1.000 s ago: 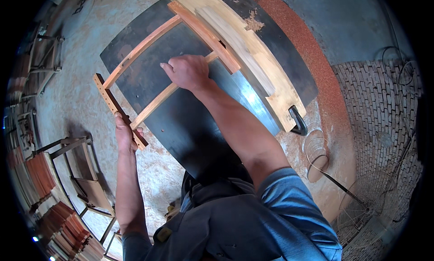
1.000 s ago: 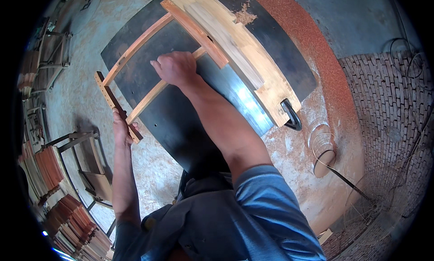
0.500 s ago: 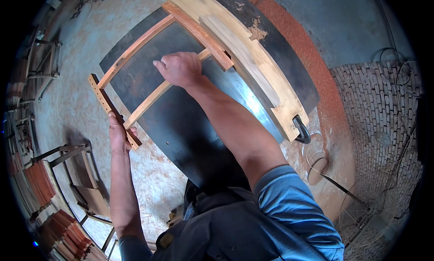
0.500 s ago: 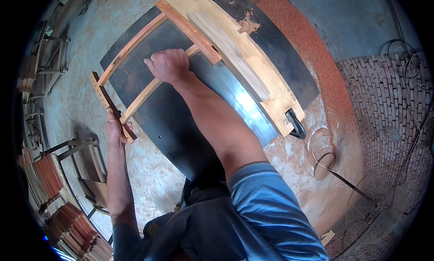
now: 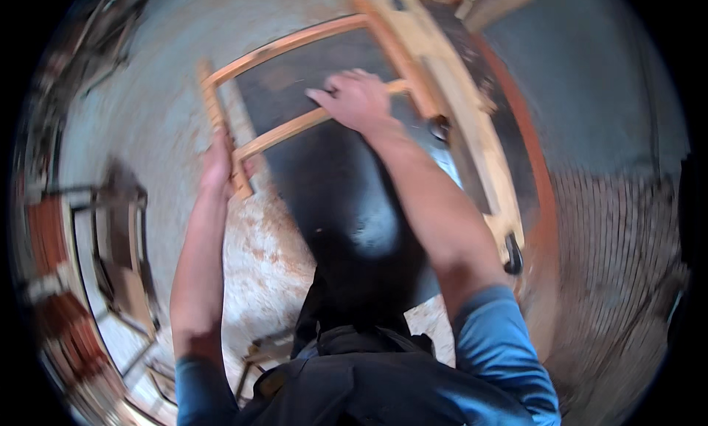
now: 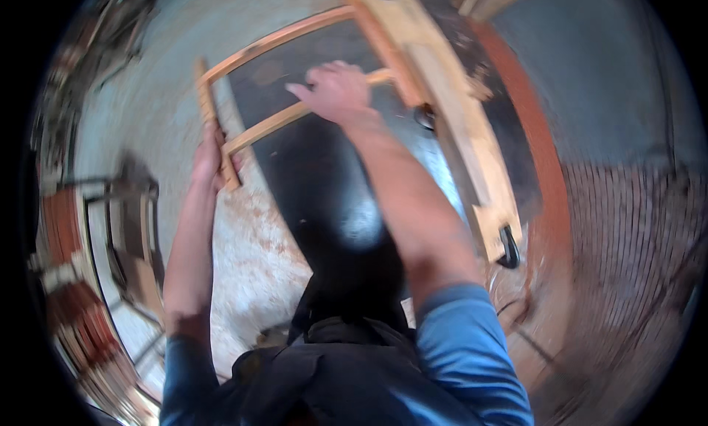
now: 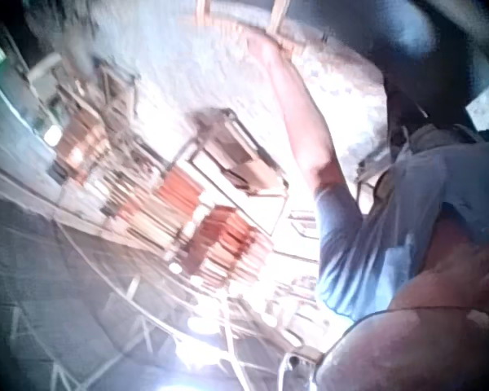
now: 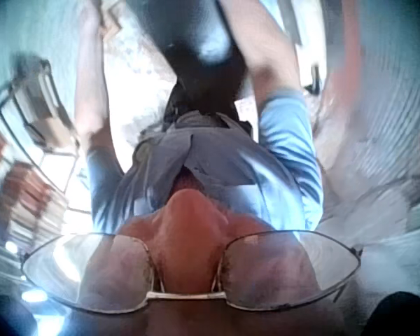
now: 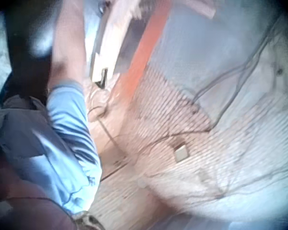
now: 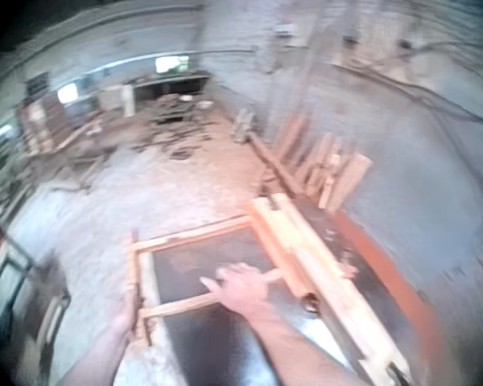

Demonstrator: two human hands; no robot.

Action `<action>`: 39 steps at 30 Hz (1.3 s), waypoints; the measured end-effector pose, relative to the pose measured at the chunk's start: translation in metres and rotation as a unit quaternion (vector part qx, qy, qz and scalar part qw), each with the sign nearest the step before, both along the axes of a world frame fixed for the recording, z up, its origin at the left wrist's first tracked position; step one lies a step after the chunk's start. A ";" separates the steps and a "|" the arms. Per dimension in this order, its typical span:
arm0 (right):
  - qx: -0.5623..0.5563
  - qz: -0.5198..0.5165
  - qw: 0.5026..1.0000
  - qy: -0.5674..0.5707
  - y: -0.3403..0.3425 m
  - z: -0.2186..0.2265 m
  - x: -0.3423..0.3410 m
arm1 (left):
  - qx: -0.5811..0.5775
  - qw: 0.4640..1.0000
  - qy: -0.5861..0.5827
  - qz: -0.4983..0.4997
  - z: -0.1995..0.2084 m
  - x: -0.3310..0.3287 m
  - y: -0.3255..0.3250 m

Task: The person assembles a wooden chair frame by hand, aligning pre-drilled wooden components and inserting dowels and screws to join the parts. The person repeatedly reorients the frame to access different joints and tightens fasteners to secure the structure.

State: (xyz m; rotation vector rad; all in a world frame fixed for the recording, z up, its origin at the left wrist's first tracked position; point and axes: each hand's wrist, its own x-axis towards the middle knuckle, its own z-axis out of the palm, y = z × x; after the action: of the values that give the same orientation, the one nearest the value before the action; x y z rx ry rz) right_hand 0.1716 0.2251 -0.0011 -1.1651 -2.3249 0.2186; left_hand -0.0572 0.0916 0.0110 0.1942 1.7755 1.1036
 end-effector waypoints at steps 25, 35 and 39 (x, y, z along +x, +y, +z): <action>-0.057 0.042 0.996 -0.058 -0.032 0.002 -0.026 | 0.266 0.930 -0.221 -0.128 -0.211 -0.043 0.089; -0.073 0.052 0.993 -0.072 -0.036 0.002 -0.024 | 0.166 0.959 -0.230 -0.011 -0.192 -0.070 0.050; -0.058 0.030 0.995 -0.080 -0.037 -0.002 -0.014 | 0.194 0.933 -0.302 -0.039 -0.033 -0.038 -0.007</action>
State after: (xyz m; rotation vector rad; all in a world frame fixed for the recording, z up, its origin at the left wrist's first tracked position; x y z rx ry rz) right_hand 0.1576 0.1878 -0.0031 -1.2103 -2.5191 0.2945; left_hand -0.0955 0.0844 -0.0217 0.1406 0.9893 1.2805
